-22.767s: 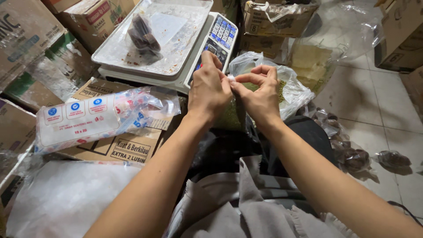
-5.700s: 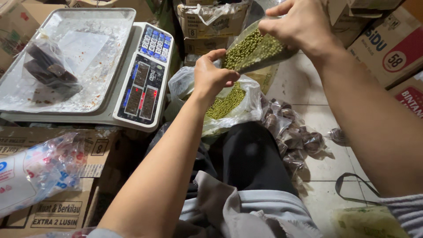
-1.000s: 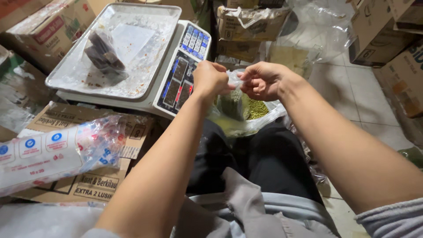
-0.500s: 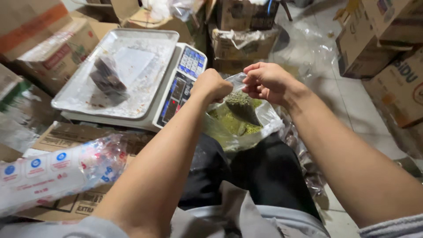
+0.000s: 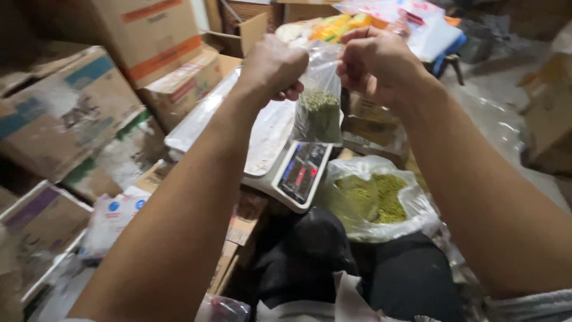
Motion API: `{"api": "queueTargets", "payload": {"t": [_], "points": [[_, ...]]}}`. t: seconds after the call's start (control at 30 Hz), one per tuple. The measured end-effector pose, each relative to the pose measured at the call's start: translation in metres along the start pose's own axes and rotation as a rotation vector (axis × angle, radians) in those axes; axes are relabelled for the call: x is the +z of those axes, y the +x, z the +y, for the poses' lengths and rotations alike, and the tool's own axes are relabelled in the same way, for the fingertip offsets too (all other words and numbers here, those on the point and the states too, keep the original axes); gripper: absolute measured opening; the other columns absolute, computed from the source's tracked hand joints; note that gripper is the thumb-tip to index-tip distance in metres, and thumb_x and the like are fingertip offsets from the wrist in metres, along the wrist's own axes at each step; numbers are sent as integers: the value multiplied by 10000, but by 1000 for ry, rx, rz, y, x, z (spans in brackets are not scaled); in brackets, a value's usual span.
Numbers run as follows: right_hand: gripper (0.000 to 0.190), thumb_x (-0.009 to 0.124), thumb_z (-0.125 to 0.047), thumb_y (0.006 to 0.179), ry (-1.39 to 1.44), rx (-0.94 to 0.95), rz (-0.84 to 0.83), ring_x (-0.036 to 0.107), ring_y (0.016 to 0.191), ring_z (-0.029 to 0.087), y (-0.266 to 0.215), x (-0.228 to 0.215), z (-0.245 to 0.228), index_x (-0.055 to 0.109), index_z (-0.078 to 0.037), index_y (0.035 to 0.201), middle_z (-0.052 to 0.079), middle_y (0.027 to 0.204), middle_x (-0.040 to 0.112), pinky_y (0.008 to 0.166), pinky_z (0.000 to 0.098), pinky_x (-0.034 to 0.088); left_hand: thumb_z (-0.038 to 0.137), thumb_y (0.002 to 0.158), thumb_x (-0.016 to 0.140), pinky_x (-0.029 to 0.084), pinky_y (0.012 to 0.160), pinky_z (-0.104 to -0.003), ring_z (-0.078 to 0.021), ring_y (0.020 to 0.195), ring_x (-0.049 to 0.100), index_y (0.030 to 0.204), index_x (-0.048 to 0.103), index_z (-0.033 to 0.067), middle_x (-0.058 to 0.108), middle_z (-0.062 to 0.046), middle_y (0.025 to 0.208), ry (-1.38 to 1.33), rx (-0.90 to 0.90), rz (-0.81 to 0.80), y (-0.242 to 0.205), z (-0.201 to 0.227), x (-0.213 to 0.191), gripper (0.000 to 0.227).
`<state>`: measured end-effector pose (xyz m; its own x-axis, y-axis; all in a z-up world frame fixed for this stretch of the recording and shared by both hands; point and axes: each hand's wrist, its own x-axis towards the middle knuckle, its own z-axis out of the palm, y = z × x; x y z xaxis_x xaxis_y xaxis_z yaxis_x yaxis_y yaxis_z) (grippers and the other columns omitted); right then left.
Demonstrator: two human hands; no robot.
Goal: The person scoops green mung beans from a large sack into small plastic bags, weighs each bag on a digital scale, adjusts the contents to reach a target weight, and ties the bags shut. The person repeats this process multiple times, placing finished bags on the floor.
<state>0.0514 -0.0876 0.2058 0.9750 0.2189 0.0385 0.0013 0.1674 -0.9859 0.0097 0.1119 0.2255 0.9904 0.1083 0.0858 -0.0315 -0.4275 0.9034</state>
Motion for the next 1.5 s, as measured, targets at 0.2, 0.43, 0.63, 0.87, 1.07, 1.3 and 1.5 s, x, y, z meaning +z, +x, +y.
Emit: {"api": "queueTargets", "payload": {"t": [0.2, 0.43, 0.63, 0.87, 1.07, 1.3, 1.5], "points": [[321, 598, 69, 861, 78, 45, -120, 626, 643, 180, 50, 69, 15, 549, -109, 1123, 65, 762, 588, 604, 350, 571, 187, 865, 525, 544, 397, -308, -176, 469, 711, 798, 697, -72, 727, -133, 626, -10, -87, 152, 1, -23, -66, 318], [238, 623, 71, 905, 36, 94, -259, 653, 686, 220, 90, 118, 81, 574, -33, 1113, 137, 811, 633, 620, 356, 559, 111, 835, 516, 572, 387, -335, -205, 462, 722, 901, 667, -88, 740, -161, 640, -3, -266, 297, -2, -80, -81, 259], [284, 662, 44, 892, -20, 25, -235, 664, 749, 225, 98, 130, 83, 572, -38, 1149, 113, 871, 650, 650, 361, 577, 164, 850, 543, 581, 390, -322, -196, 459, 714, 898, 656, -88, 736, -167, 637, -48, -269, 416, 6, -104, -89, 280], [338, 728, -183, 925, -199, 76, -250, 681, 907, 209, 65, 116, 58, 571, -110, 1215, 69, 1044, 641, 784, 385, 598, 371, 897, 531, 615, 578, -366, -258, 688, 755, 988, 723, -84, 753, -215, 862, 164, -273, 437, 40, -148, -83, 502], [301, 704, -190, 940, -278, 120, -219, 685, 913, 194, 38, 80, 58, 607, -86, 1206, 69, 1024, 650, 773, 367, 598, 496, 1011, 394, 471, 668, -688, -644, 945, 590, 1129, 425, -264, 472, -499, 1054, 36, 196, 704, 55, -172, -59, 770], [208, 637, -158, 973, -322, 253, -199, 672, 819, 134, 17, 55, 74, 621, -76, 1163, 34, 950, 637, 718, 316, 604, 670, 954, 206, 577, 707, -435, -266, 756, 717, 884, 609, 89, 691, -150, 785, -90, -173, 644, -2, -164, -41, 711], [179, 614, -153, 995, -326, 241, -188, 675, 814, 126, 9, 51, 74, 628, -68, 1153, 30, 941, 643, 716, 308, 601, 610, 984, 195, 583, 685, -441, -281, 757, 739, 892, 660, 88, 729, -170, 814, -89, -190, 617, -11, -160, -38, 705]]}}
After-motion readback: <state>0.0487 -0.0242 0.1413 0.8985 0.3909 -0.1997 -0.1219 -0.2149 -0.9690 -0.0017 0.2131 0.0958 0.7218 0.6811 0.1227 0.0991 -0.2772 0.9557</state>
